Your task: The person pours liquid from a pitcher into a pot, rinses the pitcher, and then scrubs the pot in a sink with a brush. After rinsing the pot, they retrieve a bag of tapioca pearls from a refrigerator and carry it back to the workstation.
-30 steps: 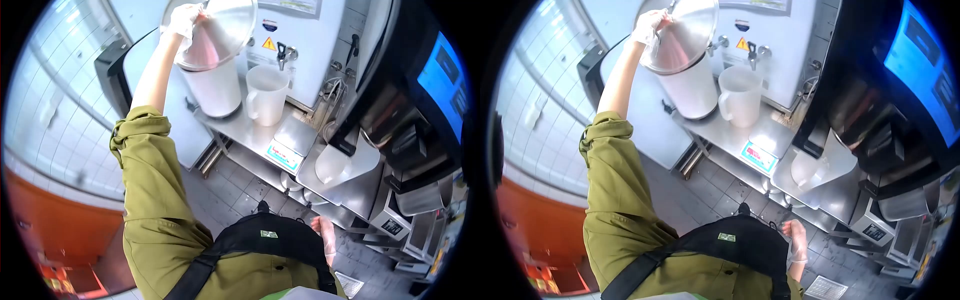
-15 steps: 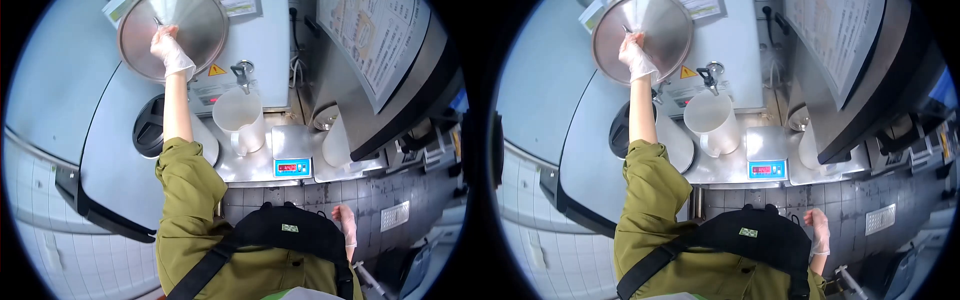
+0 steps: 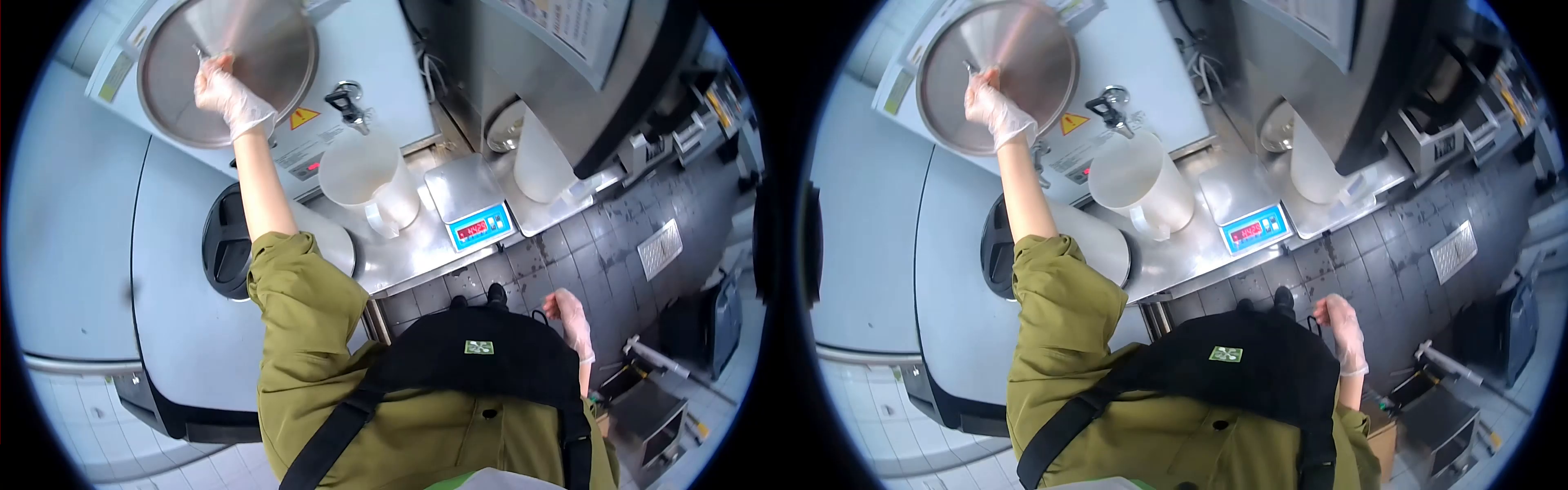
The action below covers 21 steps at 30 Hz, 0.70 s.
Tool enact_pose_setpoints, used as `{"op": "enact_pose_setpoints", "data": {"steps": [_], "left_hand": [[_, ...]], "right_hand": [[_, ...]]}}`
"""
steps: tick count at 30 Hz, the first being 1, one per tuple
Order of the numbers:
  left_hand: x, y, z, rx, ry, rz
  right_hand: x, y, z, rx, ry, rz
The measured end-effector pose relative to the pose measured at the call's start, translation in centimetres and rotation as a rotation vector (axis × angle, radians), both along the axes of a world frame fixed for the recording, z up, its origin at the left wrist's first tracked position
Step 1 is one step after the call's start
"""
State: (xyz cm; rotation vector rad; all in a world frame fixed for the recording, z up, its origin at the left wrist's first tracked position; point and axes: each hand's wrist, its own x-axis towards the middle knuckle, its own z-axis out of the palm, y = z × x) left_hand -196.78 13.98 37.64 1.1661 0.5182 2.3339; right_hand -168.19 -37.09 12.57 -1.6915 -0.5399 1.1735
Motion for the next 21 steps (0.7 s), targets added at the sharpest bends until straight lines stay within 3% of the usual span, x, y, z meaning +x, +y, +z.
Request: {"op": "enact_pose_setpoints", "data": {"steps": [5, 11, 17, 21], "left_hand": [[0.0, 2.0, -4.9, -0.035, 0.082, 0.074], [0.7, 0.5, -7.3, -0.134, 0.082, 0.018], [0.3, 0.2, -7.9, -0.208, 0.196, 0.041], [-1.1, -0.6, -7.3, -0.333, 0.338, -0.092]], "right_hand": [[-0.8, -0.8, -1.4, 0.034, 0.002, -0.014], [-0.5, -0.8, 1.0, -0.052, 0.072, -0.076], [2.3, -2.2, 0.3, -0.085, 0.128, -0.116], [5.8, -4.2, -0.7, -0.066, 0.128, -0.133]]}}
